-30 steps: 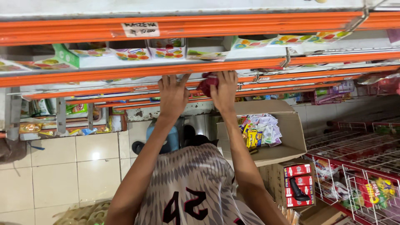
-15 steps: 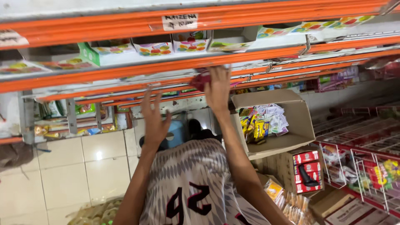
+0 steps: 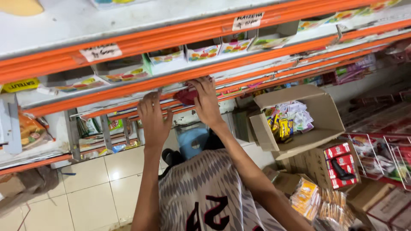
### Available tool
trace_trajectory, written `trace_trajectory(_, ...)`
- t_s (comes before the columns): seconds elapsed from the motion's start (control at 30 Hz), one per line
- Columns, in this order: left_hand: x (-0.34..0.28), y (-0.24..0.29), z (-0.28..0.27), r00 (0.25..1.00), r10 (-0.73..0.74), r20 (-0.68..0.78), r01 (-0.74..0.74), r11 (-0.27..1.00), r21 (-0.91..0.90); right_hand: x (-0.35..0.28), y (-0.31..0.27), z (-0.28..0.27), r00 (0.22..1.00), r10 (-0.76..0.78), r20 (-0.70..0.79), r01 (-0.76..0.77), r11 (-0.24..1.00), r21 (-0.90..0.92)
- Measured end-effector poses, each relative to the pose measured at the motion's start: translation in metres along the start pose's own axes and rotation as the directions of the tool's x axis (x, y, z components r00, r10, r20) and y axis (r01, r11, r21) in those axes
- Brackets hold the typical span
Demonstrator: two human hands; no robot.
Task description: The person wipes down supermarket shelves with a cloth, moving several items aside to reach the shelf surfaces.
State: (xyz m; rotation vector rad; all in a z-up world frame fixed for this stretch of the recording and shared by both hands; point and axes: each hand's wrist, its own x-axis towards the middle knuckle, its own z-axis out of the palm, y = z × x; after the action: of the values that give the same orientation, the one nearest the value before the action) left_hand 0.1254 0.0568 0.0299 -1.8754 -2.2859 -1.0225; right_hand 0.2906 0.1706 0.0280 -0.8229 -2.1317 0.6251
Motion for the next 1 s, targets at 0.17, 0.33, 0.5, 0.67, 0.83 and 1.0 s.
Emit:
trace_trajectory(0.17,0.004,-0.009,-0.002,1.0,-0.005,-0.03,0.005,1.0,-0.02,0.003,0.014,-0.025,1.0,0.012,0.007,-0.011,0.986,-0.168)
trace_trajectory(0.33,-0.004,-0.017,-0.007,1.0,-0.009,-0.006,0.008,0.998,-0.066,-0.008,0.04,-0.031,0.986,0.117,-0.117,-0.151,0.928,-0.34)
trace_trajectory(0.5,-0.007,-0.025,-0.024,0.998,0.063,0.029,-0.057,0.985,-0.16,-0.002,0.036,0.004,0.987,0.111,-0.116,-0.143,0.937,-0.319)
trace_trajectory(0.67,-0.017,-0.032,-0.019,0.998,0.057,0.031,-0.051,0.984,-0.173,0.002,-0.007,0.061,0.996,0.085,0.025,-0.075,0.958,-0.277)
trace_trajectory(0.83,-0.022,-0.052,-0.014,0.995,0.039,0.091,-0.015,0.968,-0.249,-0.001,-0.042,0.074,0.999,0.026,0.022,-0.022,0.985,-0.172)
trace_trajectory(1.0,-0.046,-0.094,-0.05,0.985,-0.107,-0.134,0.101,0.994,-0.051,0.005,-0.043,0.044,0.997,0.005,0.075,0.009,0.983,-0.181)
